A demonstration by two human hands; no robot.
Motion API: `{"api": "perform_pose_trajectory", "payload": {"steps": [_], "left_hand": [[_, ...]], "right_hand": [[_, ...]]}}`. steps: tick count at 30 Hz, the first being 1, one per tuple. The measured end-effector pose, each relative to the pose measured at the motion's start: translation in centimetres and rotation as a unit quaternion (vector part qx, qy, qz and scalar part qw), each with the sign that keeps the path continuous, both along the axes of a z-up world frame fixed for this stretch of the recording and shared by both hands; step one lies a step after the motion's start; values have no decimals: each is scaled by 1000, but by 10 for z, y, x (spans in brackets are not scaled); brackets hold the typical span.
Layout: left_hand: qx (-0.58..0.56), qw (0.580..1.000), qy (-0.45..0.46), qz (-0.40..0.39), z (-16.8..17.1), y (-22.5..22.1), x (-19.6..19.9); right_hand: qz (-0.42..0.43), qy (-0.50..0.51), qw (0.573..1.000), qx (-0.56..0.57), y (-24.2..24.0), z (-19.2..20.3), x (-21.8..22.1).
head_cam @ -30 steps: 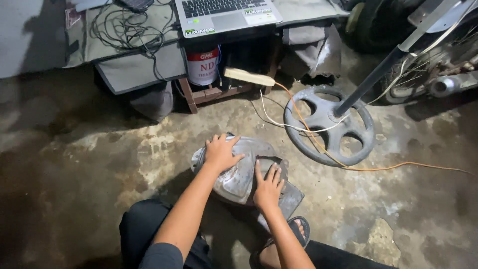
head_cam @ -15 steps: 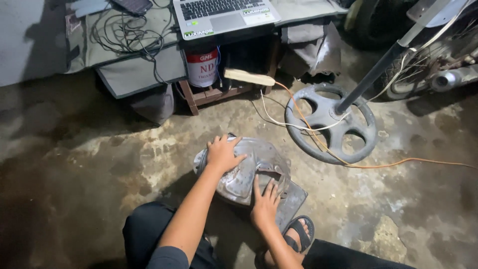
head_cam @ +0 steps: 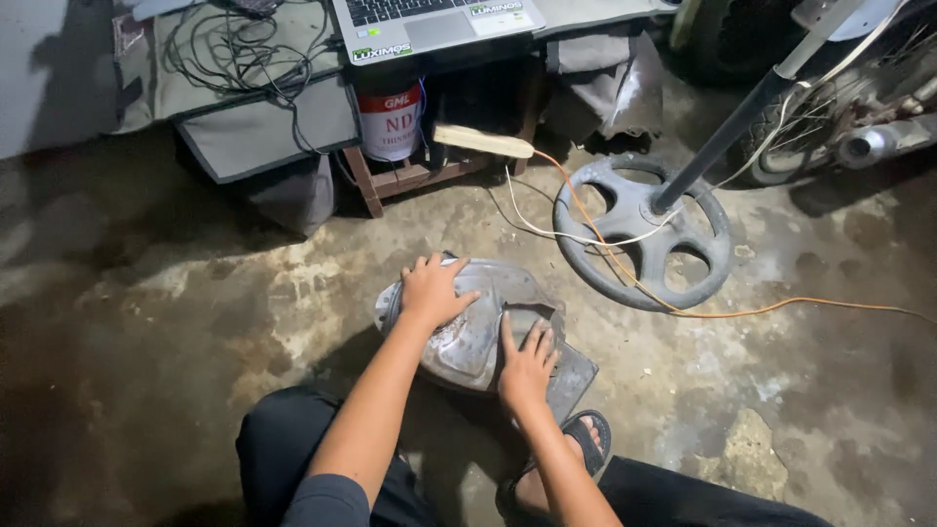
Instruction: The person sits on the floor and uses a sanding block to smooth the surface of a round metal object. They hold the object steady with their left hand while rubbing the sanding block over its surface with their right hand.
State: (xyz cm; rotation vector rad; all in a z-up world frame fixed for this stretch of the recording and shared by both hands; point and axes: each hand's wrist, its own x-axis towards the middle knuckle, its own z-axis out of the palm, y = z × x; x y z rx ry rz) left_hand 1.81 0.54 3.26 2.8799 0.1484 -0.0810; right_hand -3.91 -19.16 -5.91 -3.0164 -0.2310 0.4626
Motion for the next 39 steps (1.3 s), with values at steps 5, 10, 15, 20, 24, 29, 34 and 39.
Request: {"api": "perform_pose_trajectory", "payload": {"steps": [5,10,15,20,24,29,34,39], "left_hand": [[1,999,-31,11,-9,-3,-1],[9,999,-50,16,-18,-4,4],[-7,998,-56,20,-18,-3,2],[8,998,-55,18,-18,-3,3],[-5,998,-53,18,-18,-3,4],[-5,1000,-25,14,1,-2,2],[0,1000,8,5,7,-4,-6],[1,1000,-4,4,8,-3,-1]], "right_hand": [[-5,-25,999,40,-2,-23,-32],[0,-94,994,59,-6,-51,-13],[18,-105,993,57,-7,-50,-21],[7,-87,994,70,-5,-47,-10],[25,-128,989,72,-7,-43,-6],[24,-94,995,-3,-4,-14,-27],[29,-97,994,-34,-5,-1,-24],[28,-82,995,-59,-4,1,-31]]}}
